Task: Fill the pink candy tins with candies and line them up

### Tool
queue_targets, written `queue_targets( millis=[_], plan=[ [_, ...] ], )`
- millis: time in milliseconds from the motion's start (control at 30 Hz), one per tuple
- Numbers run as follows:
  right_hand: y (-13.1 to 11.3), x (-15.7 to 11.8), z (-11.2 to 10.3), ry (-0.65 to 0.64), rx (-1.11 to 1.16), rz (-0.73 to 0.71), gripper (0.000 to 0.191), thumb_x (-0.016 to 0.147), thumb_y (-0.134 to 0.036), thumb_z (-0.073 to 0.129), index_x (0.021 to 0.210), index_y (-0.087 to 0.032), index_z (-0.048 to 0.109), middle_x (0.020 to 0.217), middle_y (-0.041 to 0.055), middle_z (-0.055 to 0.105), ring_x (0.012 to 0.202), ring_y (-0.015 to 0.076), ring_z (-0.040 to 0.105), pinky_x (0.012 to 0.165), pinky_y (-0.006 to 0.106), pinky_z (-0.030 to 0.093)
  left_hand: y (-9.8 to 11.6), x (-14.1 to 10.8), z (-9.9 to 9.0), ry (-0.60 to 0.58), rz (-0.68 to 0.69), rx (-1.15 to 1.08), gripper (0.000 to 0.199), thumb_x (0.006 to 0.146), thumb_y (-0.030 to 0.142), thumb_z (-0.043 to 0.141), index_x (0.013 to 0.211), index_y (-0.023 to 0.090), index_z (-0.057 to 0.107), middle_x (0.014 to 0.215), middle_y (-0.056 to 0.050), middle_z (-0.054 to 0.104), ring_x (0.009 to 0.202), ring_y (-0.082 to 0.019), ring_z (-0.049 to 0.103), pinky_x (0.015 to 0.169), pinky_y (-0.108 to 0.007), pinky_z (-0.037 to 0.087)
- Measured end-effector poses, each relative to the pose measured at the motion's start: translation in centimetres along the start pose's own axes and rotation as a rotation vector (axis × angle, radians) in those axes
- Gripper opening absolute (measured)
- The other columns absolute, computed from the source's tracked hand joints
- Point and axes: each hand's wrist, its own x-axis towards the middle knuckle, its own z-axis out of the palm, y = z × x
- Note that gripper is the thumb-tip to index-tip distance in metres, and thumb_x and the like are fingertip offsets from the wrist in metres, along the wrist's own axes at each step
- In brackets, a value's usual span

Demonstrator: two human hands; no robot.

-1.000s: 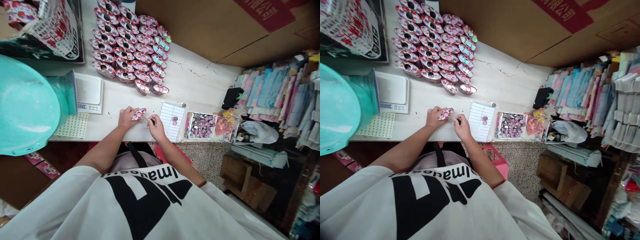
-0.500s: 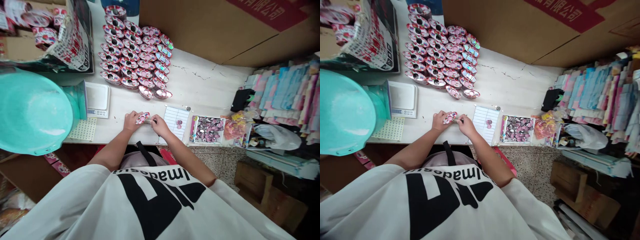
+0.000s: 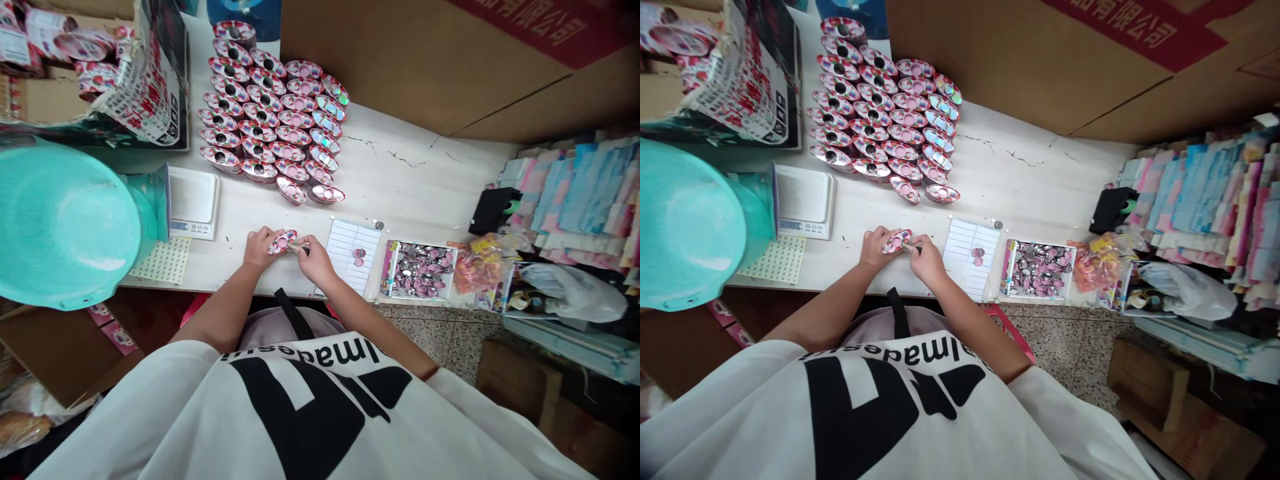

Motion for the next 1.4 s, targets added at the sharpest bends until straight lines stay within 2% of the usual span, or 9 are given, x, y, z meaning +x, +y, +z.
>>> queue_targets(
  millis=[67,167,300,400,600,700,900,1200,1400],
  plan=[
    [1.0,0.2,0.2,-0.062,0.108,0.018,0.011,0.084,-0.026,0.052,0.095,-0.024,0.050,0.069,-0.0039,0.055,0.062,0.0164,0.051,0.065,0.029,0.040,-0.1,0.0,0.1,0.005,0.003,-0.004,0.053,0.078,0.048,0.071,0.126,0.026,0.065,0.099,-0.009,0.062,0.092,-0.026,0.061,0.081,-0.040,0.036],
    [2.0,1.1,-0.2,-0.174,0.213,0.006,0.006,0.085,-0.027,0.049,0.089,-0.023,0.050,0.063,-0.0057,0.051,0.058,0.0141,0.049,0.061,0.027,0.039,-0.2,-0.1,0.3,0.008,-0.004,-0.014,0.056,0.077,0.051,0.072,0.127,0.026,0.065,0.100,-0.010,0.062,0.093,-0.027,0.061,0.082,-0.041,0.036],
    [1.1,1.9,-1.2,-0.227,0.059,-0.096,0.003,0.082,-0.023,0.053,0.079,-0.023,0.054,0.066,-0.0026,0.057,0.062,0.0157,0.051,0.065,0.029,0.040,-0.4,-0.1,0.4,0.003,-0.011,-0.022,0.060,0.075,0.055,0.073,0.127,0.025,0.065,0.101,-0.010,0.062,0.093,-0.027,0.060,0.083,-0.041,0.037],
    [-0.3,1.2,-1.4,-0.154,-0.086,-0.147,0.007,0.078,-0.019,0.059,0.074,-0.023,0.056,0.074,0.0016,0.062,0.072,0.0197,0.054,0.072,0.033,0.041,-0.4,-0.1,0.3,0.002,-0.008,-0.022,0.062,0.074,0.056,0.073,0.127,0.024,0.065,0.101,-0.011,0.061,0.093,-0.028,0.060,0.082,-0.041,0.037],
    [-0.5,-1.7,1.4,0.087,-0.010,0.066,0.006,0.085,-0.023,0.052,0.083,-0.023,0.058,0.084,0.0048,0.066,0.080,0.0221,0.060,0.076,0.034,0.045,-0.4,0.0,0.3,0.001,-0.005,-0.035,0.061,0.073,0.051,0.074,0.126,0.024,0.065,0.100,-0.010,0.061,0.091,-0.027,0.060,0.082,-0.042,0.037],
    [0.2,-2.2,2.7,0.140,0.056,0.131,0.013,0.087,-0.028,0.049,0.088,-0.022,0.061,0.080,0.0043,0.066,0.078,0.0211,0.061,0.072,0.032,0.047,-0.2,-0.1,0.3,0.008,-0.002,-0.049,0.062,0.072,0.049,0.075,0.127,0.023,0.064,0.102,-0.010,0.061,0.094,-0.028,0.060,0.083,-0.042,0.036],
    [0.6,-2.5,3.5,0.194,0.010,0.109,0.024,0.089,-0.033,0.045,0.095,-0.020,0.063,0.077,0.0046,0.066,0.073,0.0196,0.061,0.066,0.030,0.047,0.1,-0.2,0.1,0.009,0.014,-0.061,0.058,0.075,0.046,0.071,0.128,0.024,0.063,0.103,-0.011,0.062,0.096,-0.029,0.060,0.083,-0.042,0.036],
    [-0.2,-1.9,1.6,0.184,-0.029,0.054,0.027,0.086,-0.035,0.047,0.094,-0.017,0.064,0.066,0.0007,0.065,0.062,0.0176,0.059,0.066,0.028,0.048,0.5,-0.4,0.0,0.022,0.029,-0.050,0.051,0.084,0.048,0.061,0.127,0.022,0.064,0.105,-0.012,0.062,0.096,-0.027,0.060,0.083,-0.041,0.035],
    [-0.2,-0.1,1.0,0.137,-0.173,-0.033,0.024,0.085,-0.032,0.046,0.089,-0.018,0.065,0.072,0.0027,0.068,0.073,0.0198,0.063,0.072,0.029,0.048,0.4,-0.3,0.3,0.020,0.007,-0.067,0.053,0.083,0.050,0.063,0.127,0.021,0.064,0.106,-0.012,0.062,0.091,-0.026,0.061,0.081,-0.040,0.033]
  ],
)
